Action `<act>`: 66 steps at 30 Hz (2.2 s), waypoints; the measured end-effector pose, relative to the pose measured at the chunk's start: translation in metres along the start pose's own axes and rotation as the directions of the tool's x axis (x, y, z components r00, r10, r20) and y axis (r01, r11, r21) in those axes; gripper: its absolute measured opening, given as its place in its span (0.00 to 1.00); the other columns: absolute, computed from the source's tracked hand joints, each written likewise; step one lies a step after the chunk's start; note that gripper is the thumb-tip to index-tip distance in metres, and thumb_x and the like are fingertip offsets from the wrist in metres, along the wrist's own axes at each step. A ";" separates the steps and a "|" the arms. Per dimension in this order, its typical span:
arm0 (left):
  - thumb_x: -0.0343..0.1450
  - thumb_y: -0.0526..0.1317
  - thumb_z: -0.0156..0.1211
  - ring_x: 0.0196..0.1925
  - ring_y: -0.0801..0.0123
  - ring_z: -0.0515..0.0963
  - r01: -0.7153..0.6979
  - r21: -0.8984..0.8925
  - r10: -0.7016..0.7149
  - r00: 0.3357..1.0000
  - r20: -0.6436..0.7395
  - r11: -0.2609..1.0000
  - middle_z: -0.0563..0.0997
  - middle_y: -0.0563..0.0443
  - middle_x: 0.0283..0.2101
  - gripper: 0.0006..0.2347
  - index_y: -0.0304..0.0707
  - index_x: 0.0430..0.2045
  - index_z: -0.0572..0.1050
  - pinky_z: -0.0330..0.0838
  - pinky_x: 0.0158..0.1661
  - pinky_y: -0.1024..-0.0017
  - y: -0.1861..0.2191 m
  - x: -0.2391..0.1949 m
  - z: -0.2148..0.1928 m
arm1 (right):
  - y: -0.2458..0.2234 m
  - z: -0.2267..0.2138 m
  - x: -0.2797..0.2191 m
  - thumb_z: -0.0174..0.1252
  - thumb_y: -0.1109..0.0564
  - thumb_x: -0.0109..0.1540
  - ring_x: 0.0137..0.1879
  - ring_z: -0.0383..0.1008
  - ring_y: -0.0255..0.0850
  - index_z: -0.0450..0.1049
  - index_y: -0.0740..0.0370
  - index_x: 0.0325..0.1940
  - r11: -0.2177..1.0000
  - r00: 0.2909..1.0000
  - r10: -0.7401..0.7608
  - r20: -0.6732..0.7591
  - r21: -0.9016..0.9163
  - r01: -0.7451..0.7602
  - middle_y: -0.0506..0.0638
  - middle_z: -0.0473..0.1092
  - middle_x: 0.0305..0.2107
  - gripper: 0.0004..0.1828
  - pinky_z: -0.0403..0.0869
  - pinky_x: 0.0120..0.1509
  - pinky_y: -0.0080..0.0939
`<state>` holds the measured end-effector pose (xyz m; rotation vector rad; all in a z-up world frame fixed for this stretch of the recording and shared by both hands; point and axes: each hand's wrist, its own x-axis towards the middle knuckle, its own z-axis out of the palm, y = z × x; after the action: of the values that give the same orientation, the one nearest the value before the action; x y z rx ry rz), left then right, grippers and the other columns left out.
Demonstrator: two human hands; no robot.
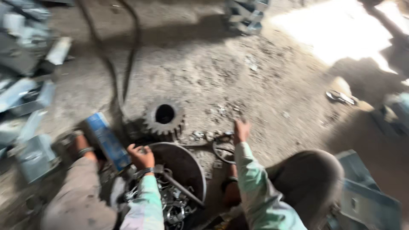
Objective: The person welds components onto metal boxes using a welding rod and electrode holder, then strikes the boxes with a hammer to secure parts.
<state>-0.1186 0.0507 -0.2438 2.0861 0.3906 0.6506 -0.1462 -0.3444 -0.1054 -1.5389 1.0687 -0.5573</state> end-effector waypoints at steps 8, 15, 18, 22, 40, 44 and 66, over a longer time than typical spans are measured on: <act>0.68 0.30 0.69 0.44 0.45 0.81 0.031 0.090 -0.033 0.999 0.015 0.995 0.81 0.41 0.42 0.22 0.36 0.53 0.66 0.75 0.43 0.55 0.012 -0.011 0.006 | -0.217 -0.197 -0.184 0.59 0.62 0.66 0.38 0.80 0.34 0.78 0.68 0.48 0.639 0.648 -0.762 0.009 -0.151 0.754 0.51 0.80 0.34 0.08 0.76 0.39 0.31; 0.68 0.28 0.68 0.45 0.51 0.82 -0.018 0.118 0.007 0.996 0.086 0.993 0.81 0.43 0.43 0.20 0.34 0.50 0.64 0.78 0.44 0.60 0.012 -0.017 0.003 | -0.094 -0.342 -0.096 0.67 0.44 0.63 0.47 0.78 0.49 0.74 0.69 0.54 0.502 0.770 -0.600 -0.217 -0.851 0.151 0.61 0.75 0.42 0.27 0.77 0.50 0.49; 0.68 0.29 0.68 0.45 0.49 0.81 0.000 0.148 -0.010 0.998 0.065 0.989 0.81 0.44 0.42 0.21 0.35 0.52 0.64 0.75 0.45 0.56 0.008 -0.016 -0.003 | -0.013 -0.380 -0.079 0.71 0.33 0.52 0.50 0.77 0.56 0.77 0.63 0.51 0.408 0.921 -0.238 -0.307 -0.892 -0.192 0.61 0.75 0.43 0.36 0.74 0.52 0.57; 0.67 0.30 0.65 0.44 0.43 0.79 0.039 0.112 -0.036 0.999 -0.032 0.993 0.80 0.40 0.42 0.18 0.35 0.50 0.69 0.71 0.42 0.50 0.004 -0.013 0.004 | 0.035 -0.406 -0.044 0.62 0.54 0.50 0.52 0.79 0.56 0.82 0.55 0.49 0.349 0.901 -0.250 -0.355 -0.901 -0.259 0.58 0.78 0.46 0.23 0.75 0.54 0.56; 0.64 0.30 0.63 0.40 0.49 0.79 0.112 0.088 -0.090 0.972 -0.215 0.990 0.80 0.42 0.37 0.13 0.35 0.41 0.73 0.73 0.42 0.55 0.016 -0.020 0.009 | -0.135 0.049 -0.100 0.53 0.73 0.53 0.42 0.74 0.49 0.78 0.58 0.39 0.050 0.151 -0.788 0.596 -0.182 0.982 0.51 0.74 0.35 0.17 0.71 0.46 0.50; 0.65 0.30 0.61 0.39 0.49 0.81 0.182 0.026 -0.168 0.945 -0.280 0.983 0.81 0.41 0.37 0.11 0.32 0.40 0.74 0.74 0.42 0.56 0.010 -0.020 0.014 | -0.072 0.103 -0.140 0.50 0.69 0.52 0.44 0.74 0.47 0.78 0.61 0.44 -0.091 -0.136 -0.742 0.656 0.102 0.991 0.52 0.74 0.38 0.19 0.68 0.53 0.49; 0.67 0.29 0.54 0.39 0.55 0.79 0.015 -0.276 -0.123 0.917 -0.379 0.961 0.78 0.42 0.36 0.13 0.29 0.46 0.74 0.76 0.47 0.61 0.009 0.001 0.004 | -0.052 0.111 -0.175 0.63 0.55 0.56 0.49 0.71 0.53 0.76 0.64 0.54 -0.053 -0.099 -0.781 0.617 0.093 0.994 0.60 0.73 0.42 0.23 0.66 0.56 0.56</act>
<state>-0.1149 0.0437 -0.2382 1.6708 0.5665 1.0269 -0.1219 -0.1392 -0.0510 -2.5759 -0.7351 -0.7877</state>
